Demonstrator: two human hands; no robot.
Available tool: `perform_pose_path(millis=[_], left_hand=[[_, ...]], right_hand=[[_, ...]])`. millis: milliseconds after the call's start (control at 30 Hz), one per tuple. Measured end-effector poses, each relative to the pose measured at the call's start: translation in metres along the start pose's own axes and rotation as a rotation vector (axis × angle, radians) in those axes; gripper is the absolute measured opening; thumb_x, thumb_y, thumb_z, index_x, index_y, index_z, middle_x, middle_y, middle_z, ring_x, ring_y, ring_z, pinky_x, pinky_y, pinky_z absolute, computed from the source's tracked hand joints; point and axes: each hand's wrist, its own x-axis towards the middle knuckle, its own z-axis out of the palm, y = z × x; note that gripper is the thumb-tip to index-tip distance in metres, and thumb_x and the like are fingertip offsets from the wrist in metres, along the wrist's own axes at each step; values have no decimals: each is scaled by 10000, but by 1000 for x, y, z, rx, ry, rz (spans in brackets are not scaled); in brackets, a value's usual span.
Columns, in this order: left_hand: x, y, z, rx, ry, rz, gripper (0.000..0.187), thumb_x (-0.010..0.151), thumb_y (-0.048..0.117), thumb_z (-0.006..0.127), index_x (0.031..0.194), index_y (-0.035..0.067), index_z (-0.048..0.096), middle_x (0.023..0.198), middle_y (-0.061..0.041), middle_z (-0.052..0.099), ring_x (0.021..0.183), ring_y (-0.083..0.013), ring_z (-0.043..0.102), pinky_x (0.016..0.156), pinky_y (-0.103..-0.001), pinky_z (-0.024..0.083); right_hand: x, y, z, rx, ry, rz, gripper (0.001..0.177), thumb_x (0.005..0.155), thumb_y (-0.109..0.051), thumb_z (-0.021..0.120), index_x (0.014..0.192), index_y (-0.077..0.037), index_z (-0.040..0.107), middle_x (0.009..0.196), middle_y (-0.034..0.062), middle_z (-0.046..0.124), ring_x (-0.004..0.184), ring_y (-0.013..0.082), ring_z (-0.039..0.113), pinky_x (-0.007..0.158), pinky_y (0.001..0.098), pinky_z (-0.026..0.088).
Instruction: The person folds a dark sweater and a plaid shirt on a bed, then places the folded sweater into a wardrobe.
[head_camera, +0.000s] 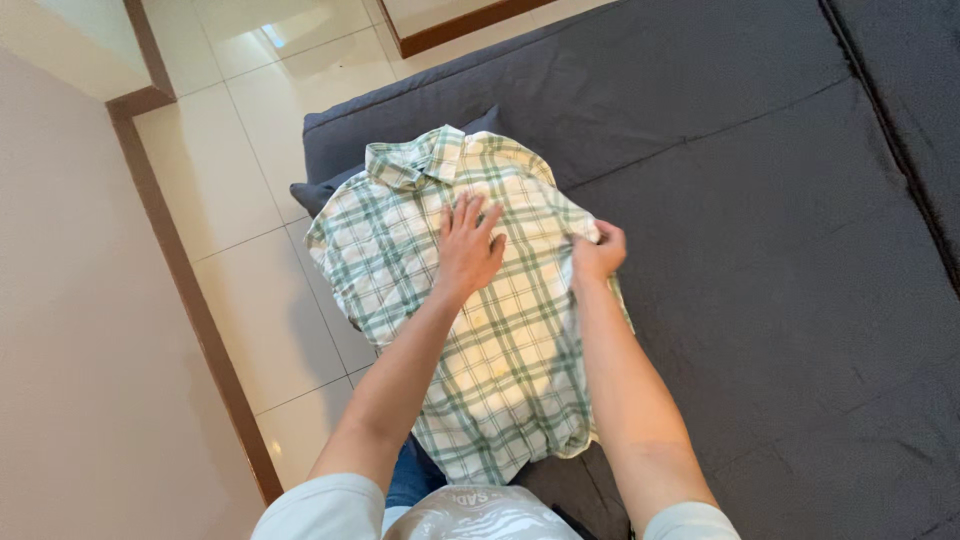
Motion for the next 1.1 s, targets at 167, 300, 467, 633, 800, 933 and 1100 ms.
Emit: perform_pose_path(millis=[167, 300, 467, 633, 800, 933, 1100], left_hand=[[3, -2, 0, 26, -37, -34, 474, 952, 306, 655, 1390, 140, 584, 1524, -171, 449, 1495, -385, 284, 1228, -589, 168], [23, -4, 10, 22, -67, -109, 495, 950, 302, 647, 1411, 140, 569, 1553, -135, 442, 1538, -351, 276, 1272, -576, 169], [46, -12, 23, 98, -68, -70, 540, 928, 278, 632, 1457, 194, 564, 1614, -139, 381, 1553, -366, 203, 1244, -593, 146], [54, -8, 22, 70, -163, -173, 550, 924, 318, 605, 1464, 237, 543, 1635, -126, 329, 1550, -369, 162, 1179, -629, 157], [53, -12, 21, 47, -152, -151, 579, 920, 373, 605, 1484, 272, 521, 1651, -98, 315, 1557, -352, 144, 1196, -634, 170], [55, -6, 26, 80, -128, -149, 585, 889, 336, 611, 1463, 250, 532, 1629, -118, 333, 1528, -367, 179, 1152, -629, 181], [67, 13, 44, 92, -158, -88, 555, 884, 209, 605, 1434, 142, 578, 1577, -130, 439, 1383, -314, 377, 1087, -515, 278]], right_hand=[[-4, -52, -14, -801, -72, 60, 512, 701, -118, 819, 1188, -114, 662, 1116, 164, 655, 1014, 339, 643, 904, 496, 484], [2, -63, 6, -854, -162, -174, 345, 783, -215, 834, 1092, -134, 703, 1114, 93, 645, 1102, 301, 610, 953, 494, 409], [41, -32, 50, -566, -385, -236, 425, 873, -196, 738, 1279, -122, 637, 1226, 107, 663, 1123, 291, 653, 975, 397, 480], [82, 4, 85, -300, -601, -138, 474, 1020, -122, 661, 1478, -61, 559, 1405, 152, 600, 1274, 250, 555, 1034, 378, 447], [95, 4, 83, -206, -805, 252, 515, 878, -20, 645, 1393, -17, 632, 1191, 117, 743, 1012, 178, 693, 867, 313, 544], [89, -21, 68, -354, -779, 360, 347, 899, -62, 687, 1244, -29, 701, 1140, 117, 751, 966, 197, 696, 824, 345, 550], [95, -16, 57, -320, -658, 88, 105, 837, -38, 749, 930, -10, 788, 1241, 150, 724, 1087, 236, 699, 936, 362, 524]])
